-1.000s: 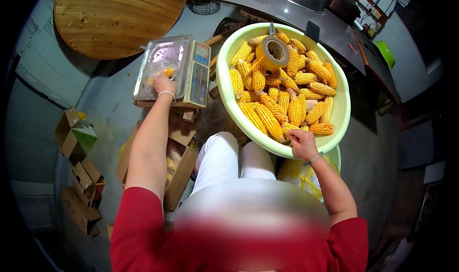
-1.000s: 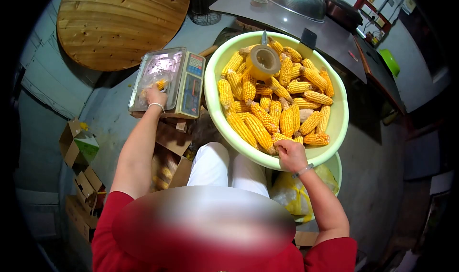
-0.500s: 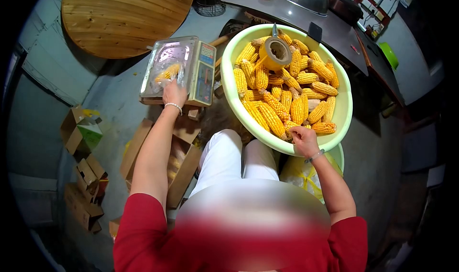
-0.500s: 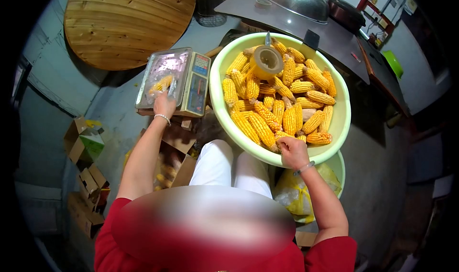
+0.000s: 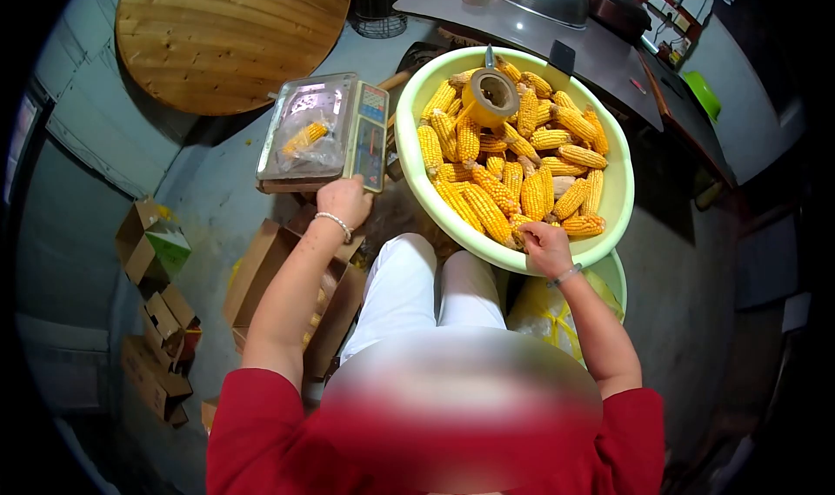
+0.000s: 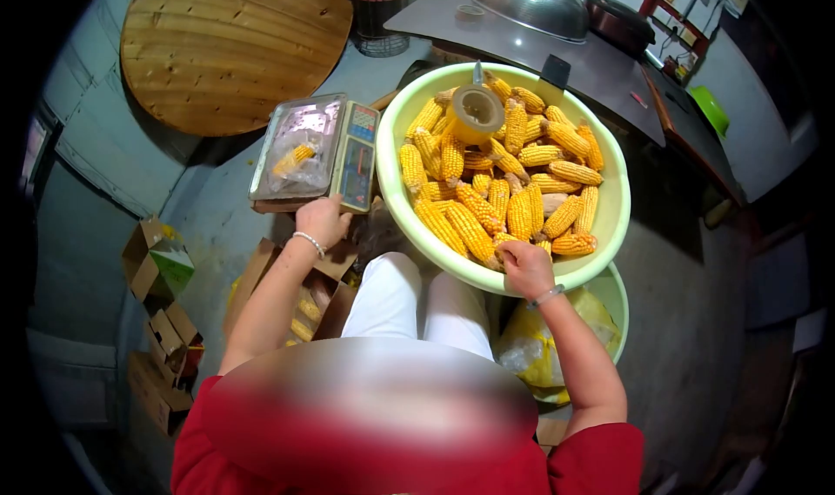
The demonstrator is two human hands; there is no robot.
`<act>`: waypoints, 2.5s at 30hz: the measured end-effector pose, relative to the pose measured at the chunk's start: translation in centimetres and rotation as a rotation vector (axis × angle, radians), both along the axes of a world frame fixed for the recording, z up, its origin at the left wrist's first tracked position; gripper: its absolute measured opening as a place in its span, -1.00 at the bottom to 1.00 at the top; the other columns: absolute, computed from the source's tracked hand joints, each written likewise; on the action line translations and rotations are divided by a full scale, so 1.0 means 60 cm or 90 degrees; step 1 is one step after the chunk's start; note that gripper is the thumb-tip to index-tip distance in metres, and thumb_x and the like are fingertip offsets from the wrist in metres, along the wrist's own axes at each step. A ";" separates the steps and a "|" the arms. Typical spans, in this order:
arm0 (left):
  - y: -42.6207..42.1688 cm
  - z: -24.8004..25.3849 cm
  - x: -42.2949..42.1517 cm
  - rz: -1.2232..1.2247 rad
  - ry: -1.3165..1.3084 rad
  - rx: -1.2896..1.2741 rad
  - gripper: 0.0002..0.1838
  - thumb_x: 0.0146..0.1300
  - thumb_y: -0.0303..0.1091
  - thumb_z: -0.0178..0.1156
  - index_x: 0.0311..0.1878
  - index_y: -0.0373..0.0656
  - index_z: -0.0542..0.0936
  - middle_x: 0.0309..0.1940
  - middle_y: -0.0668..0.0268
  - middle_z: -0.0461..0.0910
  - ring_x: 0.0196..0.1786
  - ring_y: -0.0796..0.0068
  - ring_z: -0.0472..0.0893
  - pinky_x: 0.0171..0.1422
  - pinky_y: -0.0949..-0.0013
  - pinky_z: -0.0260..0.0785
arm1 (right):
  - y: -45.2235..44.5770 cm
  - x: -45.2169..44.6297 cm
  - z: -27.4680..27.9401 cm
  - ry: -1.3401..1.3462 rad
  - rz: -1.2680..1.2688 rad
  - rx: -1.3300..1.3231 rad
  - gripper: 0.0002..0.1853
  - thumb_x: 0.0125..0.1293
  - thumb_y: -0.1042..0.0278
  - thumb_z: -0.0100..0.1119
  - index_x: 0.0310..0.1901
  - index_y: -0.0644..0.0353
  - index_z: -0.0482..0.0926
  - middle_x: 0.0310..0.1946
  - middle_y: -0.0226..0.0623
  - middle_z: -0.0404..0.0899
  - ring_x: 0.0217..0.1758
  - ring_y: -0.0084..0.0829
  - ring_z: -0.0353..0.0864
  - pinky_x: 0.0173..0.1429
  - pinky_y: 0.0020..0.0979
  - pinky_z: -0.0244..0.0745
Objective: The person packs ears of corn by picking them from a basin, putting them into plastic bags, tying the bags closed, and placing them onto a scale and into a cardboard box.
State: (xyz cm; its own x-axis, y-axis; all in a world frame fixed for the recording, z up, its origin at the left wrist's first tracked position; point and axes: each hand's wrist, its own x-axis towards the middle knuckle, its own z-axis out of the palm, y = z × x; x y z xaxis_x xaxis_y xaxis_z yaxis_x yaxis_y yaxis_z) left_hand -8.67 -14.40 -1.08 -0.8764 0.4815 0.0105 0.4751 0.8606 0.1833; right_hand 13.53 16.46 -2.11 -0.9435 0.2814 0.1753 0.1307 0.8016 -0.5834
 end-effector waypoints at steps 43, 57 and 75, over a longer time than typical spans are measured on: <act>0.276 -0.010 0.179 -0.267 -0.116 0.405 -0.81 0.11 -0.16 0.16 -0.35 -0.03 0.66 -0.59 0.12 0.55 -0.46 0.11 0.57 -0.33 0.15 0.40 | 0.022 0.000 -0.019 0.053 -0.059 -0.096 -0.85 -0.06 0.59 -0.02 -0.61 0.15 0.54 -0.65 -0.20 0.52 -0.57 -0.25 0.54 -0.46 -0.32 0.39; 0.274 -0.016 0.178 -0.274 -0.127 0.425 -0.80 0.13 -0.17 0.13 -0.35 -0.03 0.65 -0.58 0.18 0.57 -0.47 0.16 0.58 -0.35 0.18 0.40 | 0.017 0.002 -0.011 0.036 -0.020 -0.072 -0.82 -0.08 0.63 -0.03 -0.62 0.15 0.55 -0.66 -0.22 0.53 -0.60 -0.30 0.55 -0.48 -0.37 0.40; 0.213 0.011 0.168 -0.291 -0.292 0.565 -0.81 0.15 -0.28 0.20 -0.27 -0.18 0.65 -0.56 0.26 0.59 -0.54 0.55 0.53 -0.41 0.48 0.37 | 0.027 0.000 -0.032 0.084 -0.004 -0.034 -0.77 -0.17 0.76 -0.16 -0.62 0.26 0.51 -0.74 -0.29 0.45 -0.65 -0.53 0.43 -0.52 -0.51 0.31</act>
State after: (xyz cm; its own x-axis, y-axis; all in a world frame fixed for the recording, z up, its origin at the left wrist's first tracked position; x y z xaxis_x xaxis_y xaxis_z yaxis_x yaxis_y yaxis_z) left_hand 1.42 -1.65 -0.41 -0.6263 0.7441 0.2326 0.4446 0.0958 0.8906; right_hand 13.52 18.11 -4.04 -0.9115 0.2989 0.2827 0.0540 0.7681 -0.6380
